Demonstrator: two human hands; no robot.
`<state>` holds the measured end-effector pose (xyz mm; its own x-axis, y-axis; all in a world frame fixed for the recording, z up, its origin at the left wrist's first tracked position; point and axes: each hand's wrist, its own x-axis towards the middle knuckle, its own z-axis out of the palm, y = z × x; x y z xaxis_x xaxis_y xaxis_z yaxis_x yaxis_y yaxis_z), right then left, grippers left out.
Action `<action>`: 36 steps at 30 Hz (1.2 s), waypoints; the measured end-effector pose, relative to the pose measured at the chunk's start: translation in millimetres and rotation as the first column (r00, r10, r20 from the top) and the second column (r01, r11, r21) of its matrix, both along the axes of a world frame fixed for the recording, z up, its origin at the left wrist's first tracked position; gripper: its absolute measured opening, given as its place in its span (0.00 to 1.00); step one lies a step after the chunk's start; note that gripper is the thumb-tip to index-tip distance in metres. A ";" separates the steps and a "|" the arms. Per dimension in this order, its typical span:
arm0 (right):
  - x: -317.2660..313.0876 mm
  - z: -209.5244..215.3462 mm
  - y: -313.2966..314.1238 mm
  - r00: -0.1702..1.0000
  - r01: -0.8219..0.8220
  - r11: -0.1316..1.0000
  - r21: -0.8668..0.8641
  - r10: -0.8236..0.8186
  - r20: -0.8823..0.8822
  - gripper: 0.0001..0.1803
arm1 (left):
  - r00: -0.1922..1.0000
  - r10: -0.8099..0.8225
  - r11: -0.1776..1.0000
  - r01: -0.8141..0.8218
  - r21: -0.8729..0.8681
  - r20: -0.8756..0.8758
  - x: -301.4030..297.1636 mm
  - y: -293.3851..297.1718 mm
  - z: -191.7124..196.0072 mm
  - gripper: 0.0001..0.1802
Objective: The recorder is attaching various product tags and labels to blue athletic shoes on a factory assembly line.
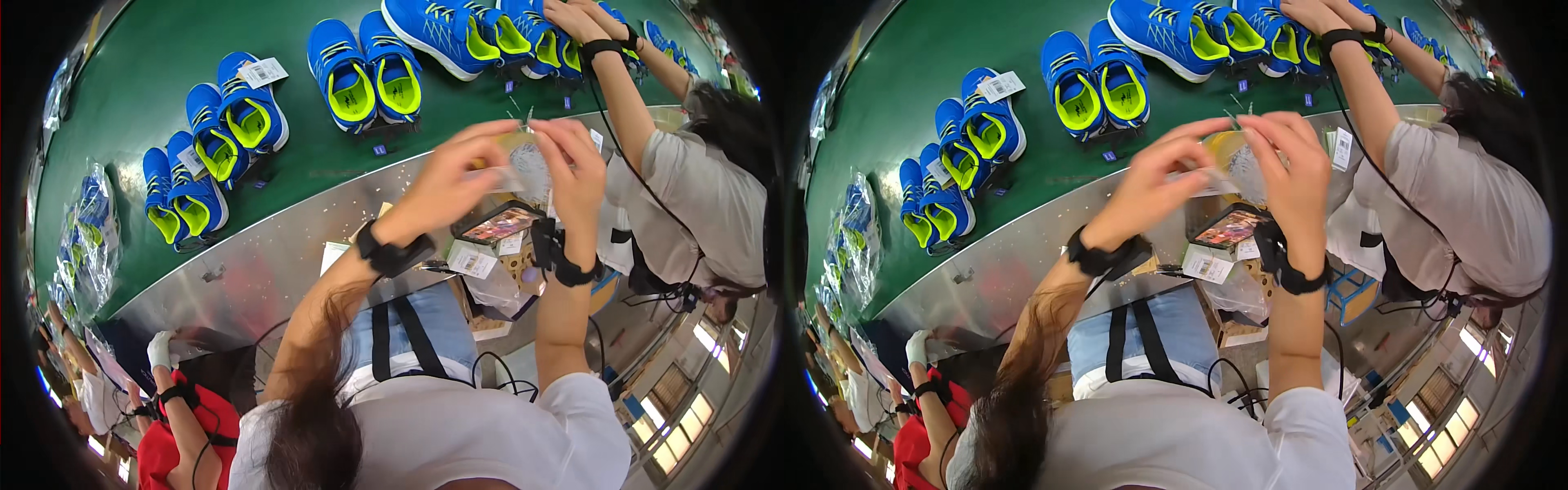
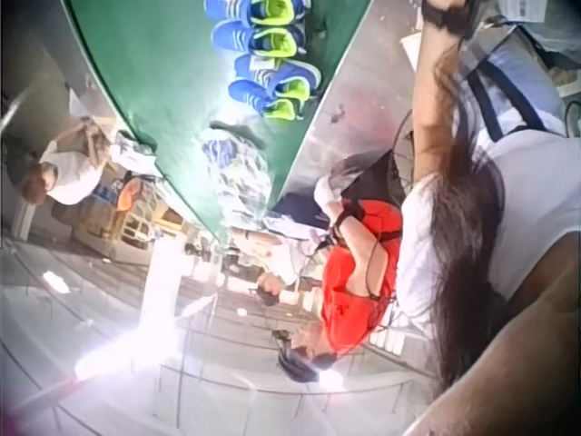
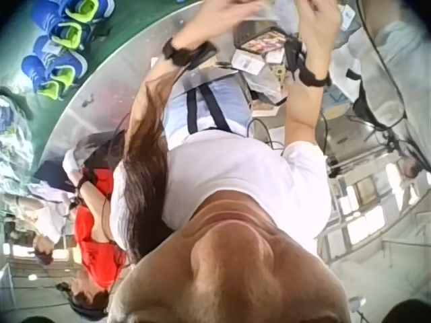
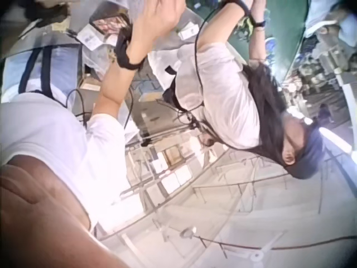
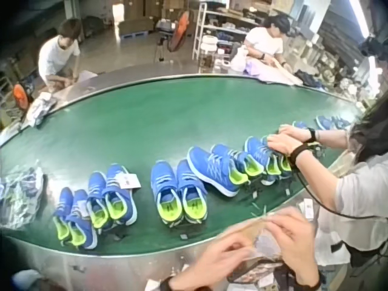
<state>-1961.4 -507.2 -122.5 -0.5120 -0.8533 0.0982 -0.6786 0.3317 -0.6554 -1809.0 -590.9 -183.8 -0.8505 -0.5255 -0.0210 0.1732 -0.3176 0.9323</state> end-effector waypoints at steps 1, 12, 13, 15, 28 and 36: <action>-0.9 6.0 6.8 0.995 0.013 0.998 -0.057 -0.008 0.096 0.06 | 0.995 -0.072 0.997 0.074 0.023 -0.065 -16.9 -0.3 2.3 0.04; 16.5 62.4 26.9 0.850 0.482 0.846 -0.228 -0.389 0.356 0.13 | 0.974 0.142 0.960 -0.179 0.216 0.176 -31.1 -7.5 9.2 0.07; 19.2 59.6 21.6 0.920 0.322 0.938 -0.128 -0.278 0.274 0.14 | 0.966 0.178 0.943 -0.222 0.247 0.187 -26.5 -9.0 12.9 0.07; 30.0 45.0 11.9 0.964 0.125 0.991 -0.046 -0.110 0.244 0.18 | 0.949 0.233 0.917 -0.288 0.278 0.212 -16.8 -10.4 19.1 0.06; 49.8 12.9 -17.2 0.935 0.142 0.990 -0.004 -0.133 0.330 0.21 | 0.931 0.277 0.911 -0.333 0.243 0.238 8.4 -9.7 33.0 0.06; 46.0 12.9 -21.8 0.973 0.083 0.997 0.006 -0.082 0.214 0.21 | 0.916 0.331 0.932 -0.356 0.075 0.229 9.0 -11.7 31.4 0.05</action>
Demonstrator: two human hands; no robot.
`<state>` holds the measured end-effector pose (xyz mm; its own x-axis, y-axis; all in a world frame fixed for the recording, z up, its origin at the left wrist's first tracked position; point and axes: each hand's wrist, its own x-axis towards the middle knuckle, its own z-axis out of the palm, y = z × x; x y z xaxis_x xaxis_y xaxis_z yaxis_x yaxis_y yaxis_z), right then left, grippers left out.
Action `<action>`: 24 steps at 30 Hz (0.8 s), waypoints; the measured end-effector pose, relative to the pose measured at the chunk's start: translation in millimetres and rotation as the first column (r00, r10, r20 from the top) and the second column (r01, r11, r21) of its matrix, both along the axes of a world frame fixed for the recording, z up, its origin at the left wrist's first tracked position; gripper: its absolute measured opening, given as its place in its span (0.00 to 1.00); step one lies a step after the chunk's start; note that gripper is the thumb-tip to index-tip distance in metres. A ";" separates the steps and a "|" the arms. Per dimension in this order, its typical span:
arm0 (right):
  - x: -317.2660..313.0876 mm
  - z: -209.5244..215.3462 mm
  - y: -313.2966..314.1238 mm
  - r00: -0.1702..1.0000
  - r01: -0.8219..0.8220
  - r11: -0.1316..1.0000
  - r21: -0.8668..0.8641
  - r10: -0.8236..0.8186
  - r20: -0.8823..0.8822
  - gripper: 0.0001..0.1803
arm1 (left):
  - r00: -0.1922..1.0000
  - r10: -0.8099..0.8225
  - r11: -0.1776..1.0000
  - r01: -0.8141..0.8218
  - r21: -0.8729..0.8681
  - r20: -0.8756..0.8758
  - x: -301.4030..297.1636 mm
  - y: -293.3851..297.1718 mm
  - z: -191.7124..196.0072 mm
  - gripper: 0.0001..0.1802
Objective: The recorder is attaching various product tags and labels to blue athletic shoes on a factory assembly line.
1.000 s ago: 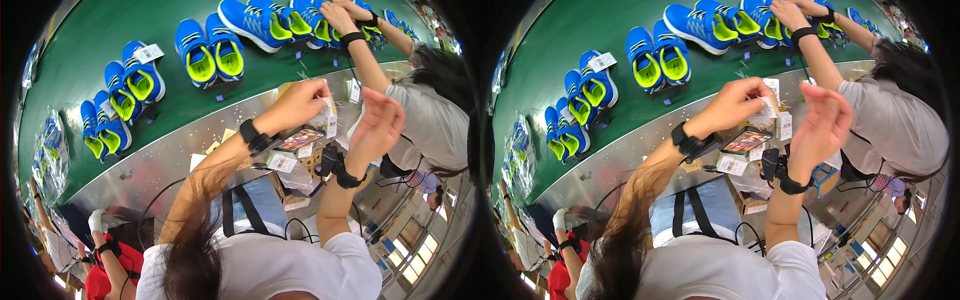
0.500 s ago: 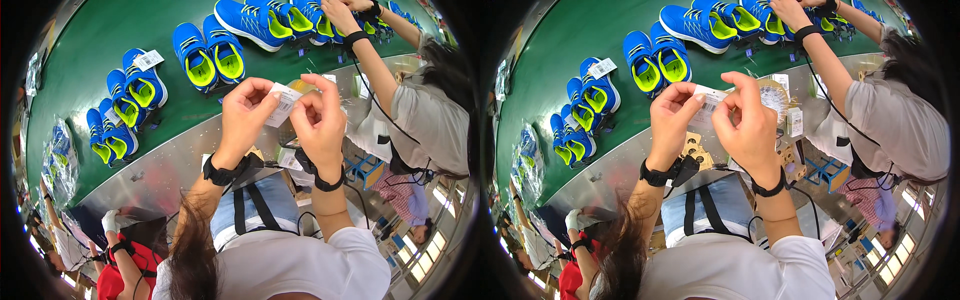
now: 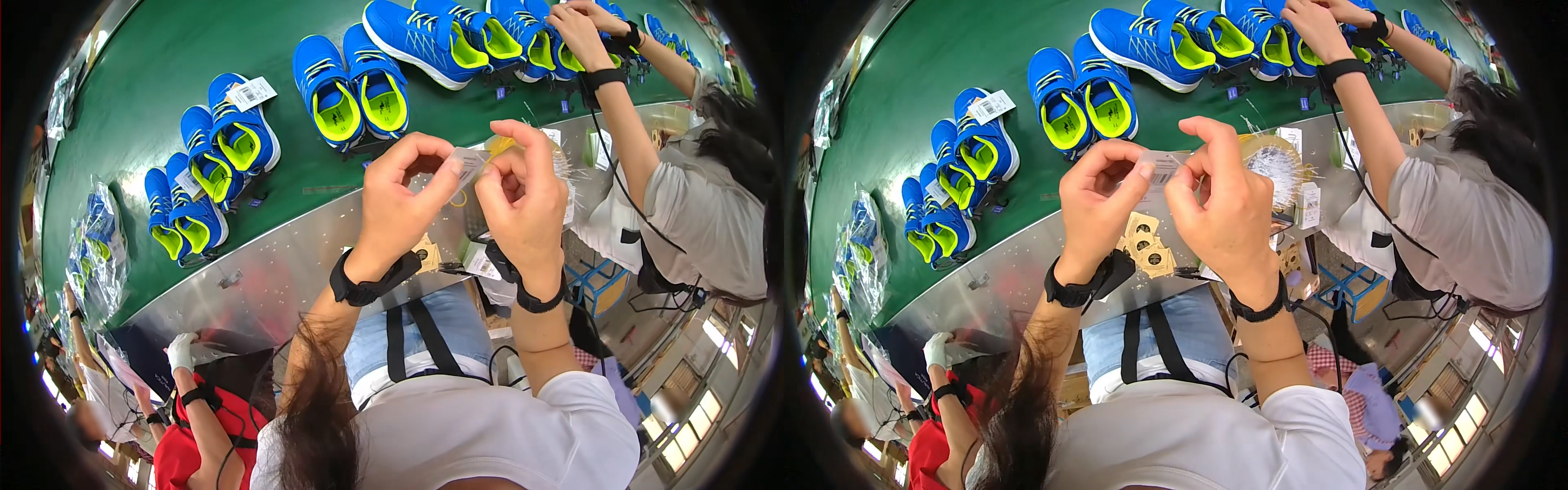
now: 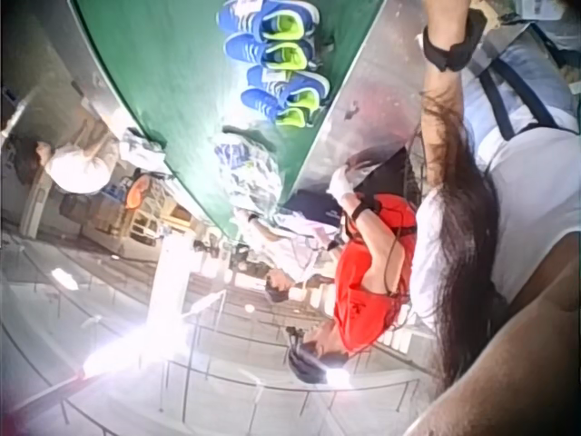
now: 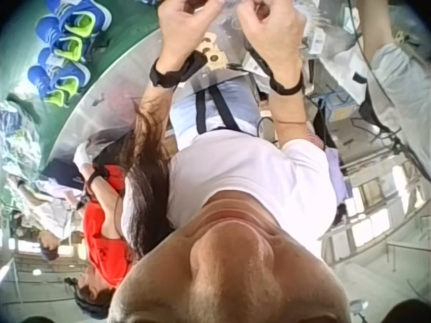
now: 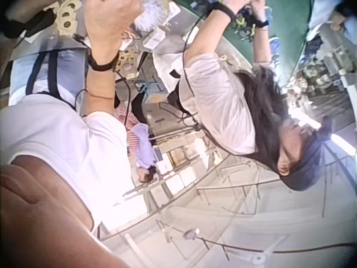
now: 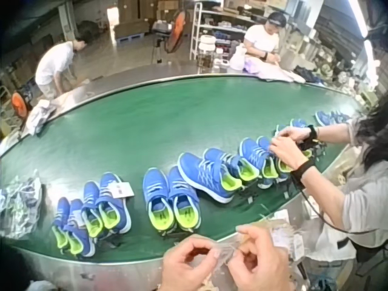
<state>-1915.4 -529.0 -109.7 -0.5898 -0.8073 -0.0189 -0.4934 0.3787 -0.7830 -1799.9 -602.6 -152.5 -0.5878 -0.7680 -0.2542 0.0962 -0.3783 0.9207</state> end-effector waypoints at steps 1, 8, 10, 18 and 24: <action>-1.3 0.0 -0.7 1.000 -0.010 1.000 0.008 0.010 -0.001 0.21 | 1.000 0.003 1.000 -0.004 0.008 0.007 -0.3 -0.3 -0.2 0.05; 0.5 2.2 -9.6 0.998 -0.054 0.998 0.034 0.053 0.026 0.19 | 1.000 0.029 0.996 -0.027 -0.090 0.012 -0.5 -3.5 -4.4 0.04; 0.9 3.7 -14.9 0.997 -0.078 0.995 0.057 0.079 -0.017 0.17 | 0.998 0.058 0.953 -0.045 -0.298 0.035 0.7 -6.9 -7.0 0.06; 4.4 -14.3 -24.4 0.812 -0.166 0.975 0.147 0.051 0.581 0.06 | 0.943 0.190 0.123 0.253 -0.960 0.273 36.8 -29.2 -15.8 0.12; 4.7 -54.6 -24.3 0.971 -0.217 0.976 0.027 0.213 0.110 0.04 | 0.872 0.098 0.204 0.453 -0.868 0.479 46.1 -29.6 -34.0 0.13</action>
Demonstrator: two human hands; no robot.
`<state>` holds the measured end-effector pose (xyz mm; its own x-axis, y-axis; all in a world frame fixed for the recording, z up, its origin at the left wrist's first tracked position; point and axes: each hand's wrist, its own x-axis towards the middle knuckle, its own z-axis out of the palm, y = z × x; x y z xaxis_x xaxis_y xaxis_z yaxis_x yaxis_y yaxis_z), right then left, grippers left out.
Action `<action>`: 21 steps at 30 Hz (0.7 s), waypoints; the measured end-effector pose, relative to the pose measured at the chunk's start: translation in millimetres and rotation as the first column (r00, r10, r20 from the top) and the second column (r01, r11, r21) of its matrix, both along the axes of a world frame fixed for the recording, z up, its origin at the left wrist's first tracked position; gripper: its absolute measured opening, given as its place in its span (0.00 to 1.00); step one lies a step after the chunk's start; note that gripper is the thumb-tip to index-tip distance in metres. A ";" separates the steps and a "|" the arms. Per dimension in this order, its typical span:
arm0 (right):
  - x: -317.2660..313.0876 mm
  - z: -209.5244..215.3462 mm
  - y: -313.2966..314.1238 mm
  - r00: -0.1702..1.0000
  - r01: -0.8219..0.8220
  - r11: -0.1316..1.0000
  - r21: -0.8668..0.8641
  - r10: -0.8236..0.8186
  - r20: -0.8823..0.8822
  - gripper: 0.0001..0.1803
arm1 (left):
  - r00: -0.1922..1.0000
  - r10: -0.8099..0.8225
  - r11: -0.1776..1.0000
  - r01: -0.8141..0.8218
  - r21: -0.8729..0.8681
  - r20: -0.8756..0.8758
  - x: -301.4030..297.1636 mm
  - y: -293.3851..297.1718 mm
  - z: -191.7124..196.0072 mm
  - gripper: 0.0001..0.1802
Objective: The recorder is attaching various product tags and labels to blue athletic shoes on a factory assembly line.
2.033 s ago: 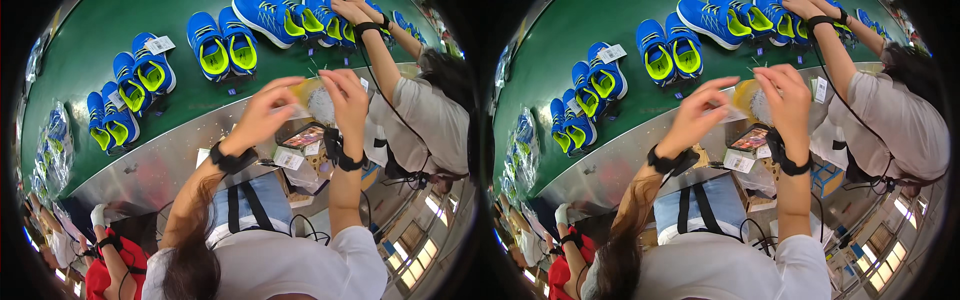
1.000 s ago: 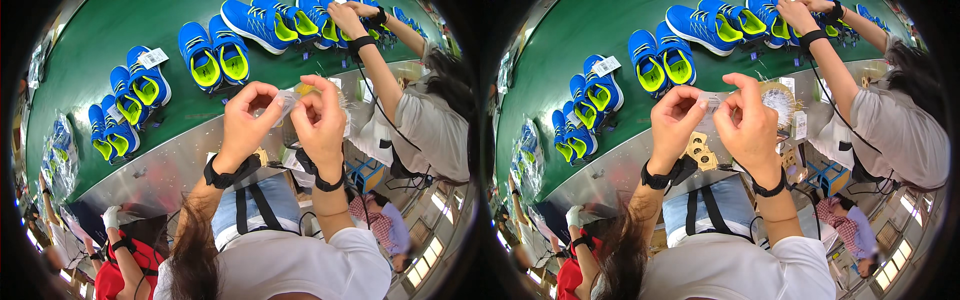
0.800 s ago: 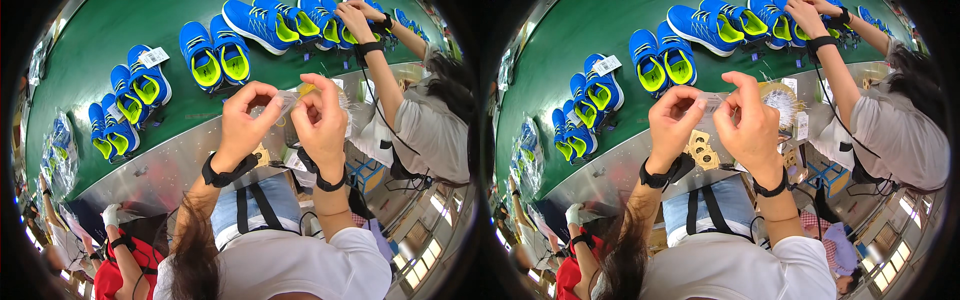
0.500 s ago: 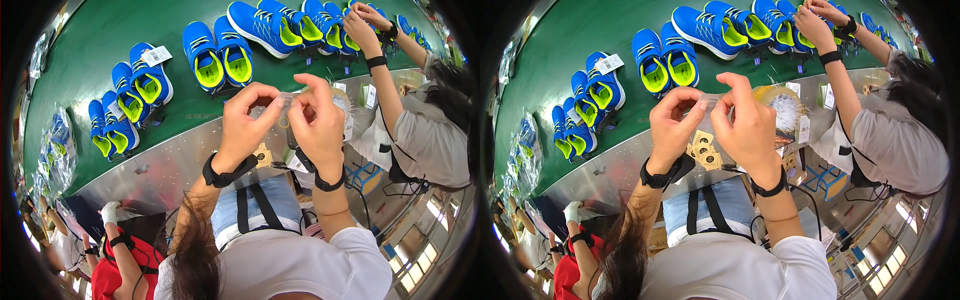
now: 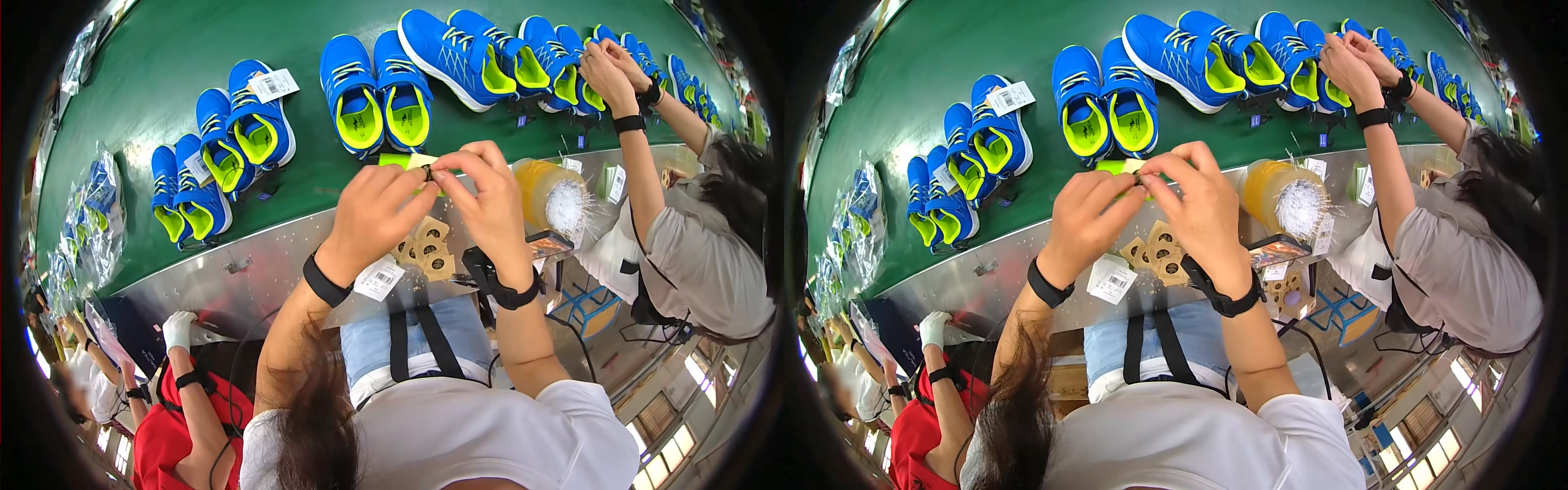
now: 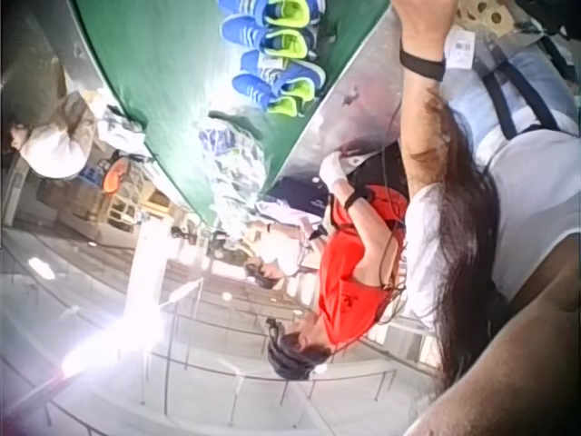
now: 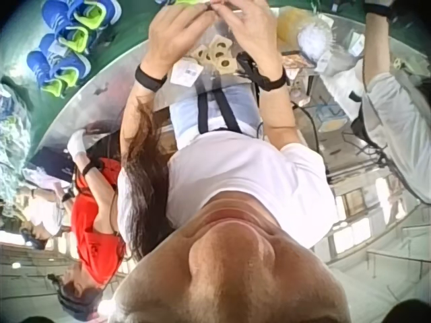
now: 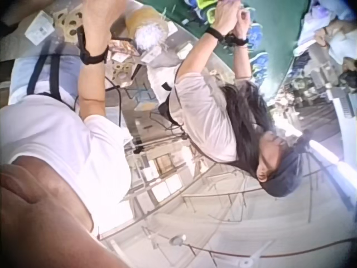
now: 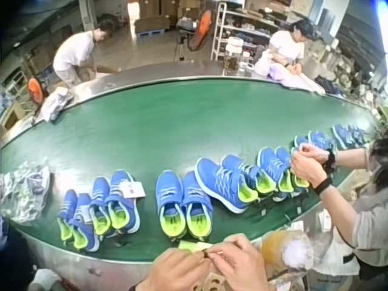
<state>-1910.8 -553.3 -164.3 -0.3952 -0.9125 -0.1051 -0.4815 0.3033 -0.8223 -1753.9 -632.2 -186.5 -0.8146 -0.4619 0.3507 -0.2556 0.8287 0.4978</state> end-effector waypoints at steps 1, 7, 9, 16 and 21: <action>-3.7 -8.4 1.8 0.996 0.002 0.996 -0.092 -0.010 -0.091 0.04 | 0.998 0.040 0.998 -0.043 0.053 0.053 -2.0 -2.2 -1.0 0.15; -23.6 -3.5 1.8 0.997 0.065 0.991 0.118 -0.070 0.031 0.04 | 0.937 0.150 0.989 -0.134 -0.069 0.317 -14.9 -26.0 -45.7 0.18; -27.0 -6.5 -0.6 0.996 0.057 0.990 0.130 -0.066 0.061 0.04 | 0.918 0.080 0.995 -0.094 0.017 0.389 -16.4 -30.7 -61.0 0.17; -42.7 -41.8 -15.6 0.983 -0.021 0.981 0.195 -0.016 0.185 0.06 | 0.915 0.088 0.993 -0.110 0.032 0.393 20.1 -22.5 -57.1 0.14; -33.5 -67.8 -48.0 0.980 -0.138 0.969 0.205 0.163 -0.111 0.08 | 0.934 0.108 0.990 -0.131 0.045 0.341 30.2 -31.6 -38.5 0.13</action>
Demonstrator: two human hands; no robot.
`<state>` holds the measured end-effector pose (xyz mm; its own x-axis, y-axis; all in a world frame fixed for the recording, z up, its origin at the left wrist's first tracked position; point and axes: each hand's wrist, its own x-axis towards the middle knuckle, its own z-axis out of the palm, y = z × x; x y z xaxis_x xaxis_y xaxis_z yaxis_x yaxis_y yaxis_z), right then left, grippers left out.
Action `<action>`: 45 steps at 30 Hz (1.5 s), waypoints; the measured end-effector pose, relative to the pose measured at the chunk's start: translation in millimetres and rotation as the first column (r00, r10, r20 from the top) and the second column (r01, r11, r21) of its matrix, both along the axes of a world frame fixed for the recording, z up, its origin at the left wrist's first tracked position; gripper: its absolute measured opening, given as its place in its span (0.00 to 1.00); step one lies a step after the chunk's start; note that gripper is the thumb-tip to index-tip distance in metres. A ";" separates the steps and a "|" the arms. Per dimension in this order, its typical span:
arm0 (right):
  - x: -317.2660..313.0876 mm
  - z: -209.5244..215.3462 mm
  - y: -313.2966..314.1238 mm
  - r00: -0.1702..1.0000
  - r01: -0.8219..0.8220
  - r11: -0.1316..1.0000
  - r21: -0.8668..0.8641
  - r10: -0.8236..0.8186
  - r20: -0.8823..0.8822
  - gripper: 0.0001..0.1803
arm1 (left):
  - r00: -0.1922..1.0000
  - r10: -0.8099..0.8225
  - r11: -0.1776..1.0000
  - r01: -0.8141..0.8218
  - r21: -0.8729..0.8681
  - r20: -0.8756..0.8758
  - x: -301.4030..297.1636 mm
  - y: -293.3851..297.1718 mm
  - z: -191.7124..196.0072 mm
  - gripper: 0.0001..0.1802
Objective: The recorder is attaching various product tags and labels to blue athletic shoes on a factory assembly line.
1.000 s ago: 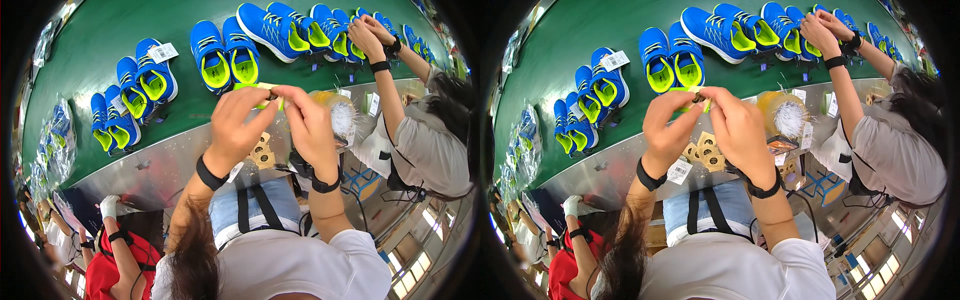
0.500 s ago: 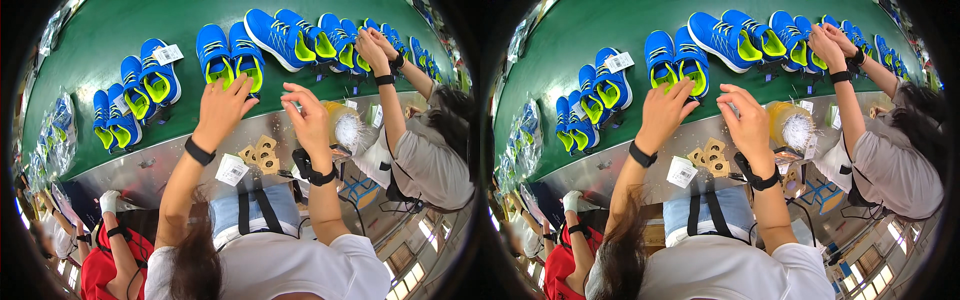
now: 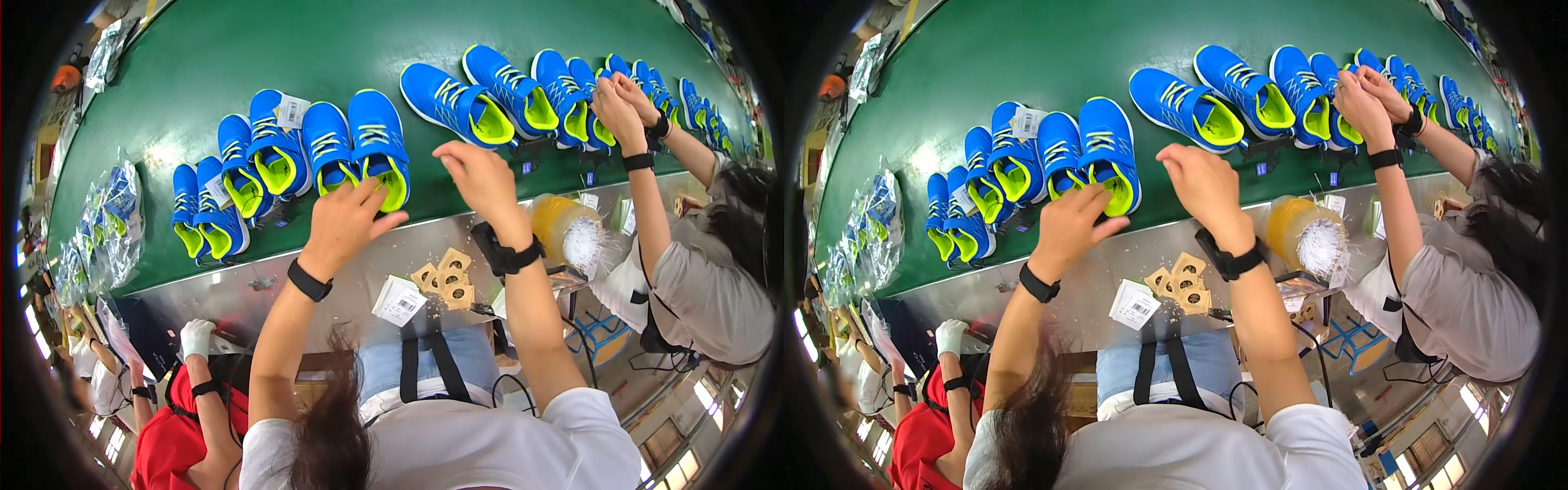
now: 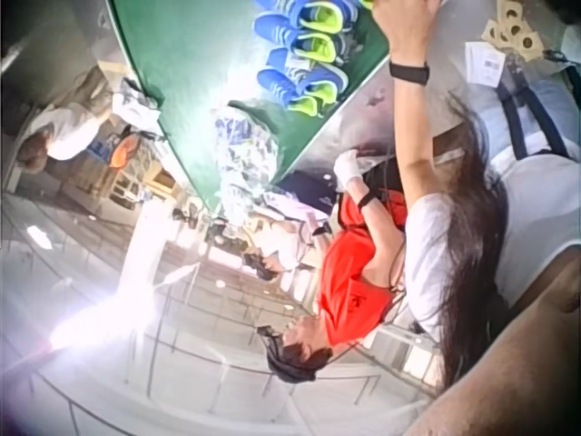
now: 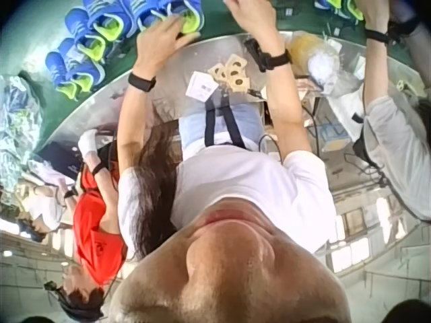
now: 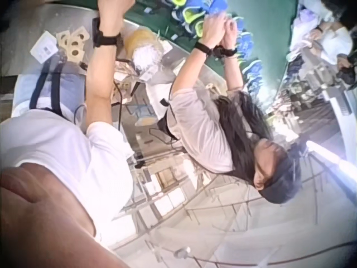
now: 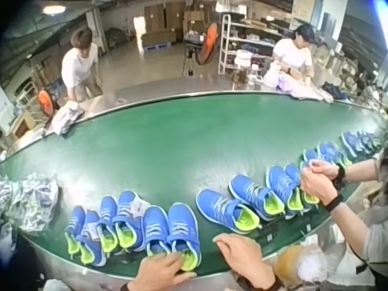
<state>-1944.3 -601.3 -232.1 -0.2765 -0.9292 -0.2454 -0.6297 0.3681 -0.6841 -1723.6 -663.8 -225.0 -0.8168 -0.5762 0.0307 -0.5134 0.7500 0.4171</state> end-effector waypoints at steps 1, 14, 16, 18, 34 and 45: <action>2.8 -7.0 -4.5 0.999 -0.032 0.999 0.003 0.032 -0.025 0.08 | 0.990 0.023 1.000 -0.025 -0.008 -0.142 -3.6 -12.2 0.2 0.10; 24.1 -33.6 -57.1 0.978 -0.194 0.979 -0.061 0.188 -0.096 0.06 | 0.974 -0.036 0.669 -0.144 0.729 0.226 -53.1 -124.4 -16.7 0.06; 24.4 -27.9 -58.3 0.967 -0.231 0.973 0.025 0.232 -0.102 0.06 | 0.976 -0.019 0.678 -0.146 0.721 0.215 -50.3 -121.6 -19.1 0.05; 24.0 -31.6 -56.8 0.969 -0.233 0.971 -0.049 0.227 -0.094 0.05 | 0.969 -0.042 0.724 -0.139 0.676 0.244 -52.4 -120.1 -20.6 0.05; 33.7 -39.2 -56.3 0.993 -0.102 0.965 -0.243 0.085 -0.077 0.10 | 0.980 0.188 0.901 -0.198 0.385 0.063 -58.2 -89.6 -29.4 0.06; 11.3 -28.6 -53.9 0.187 0.289 0.954 0.075 -0.134 0.973 0.14 | 0.594 0.803 -0.022 0.097 0.995 -0.040 -41.7 -64.9 -20.4 0.11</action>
<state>-1933.0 -655.1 -260.7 -0.0902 -0.9153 -0.3925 0.6307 0.2525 -0.7338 -1765.4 -728.7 -245.4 -0.5165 -0.6620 -0.5431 0.1009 -0.6769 0.7291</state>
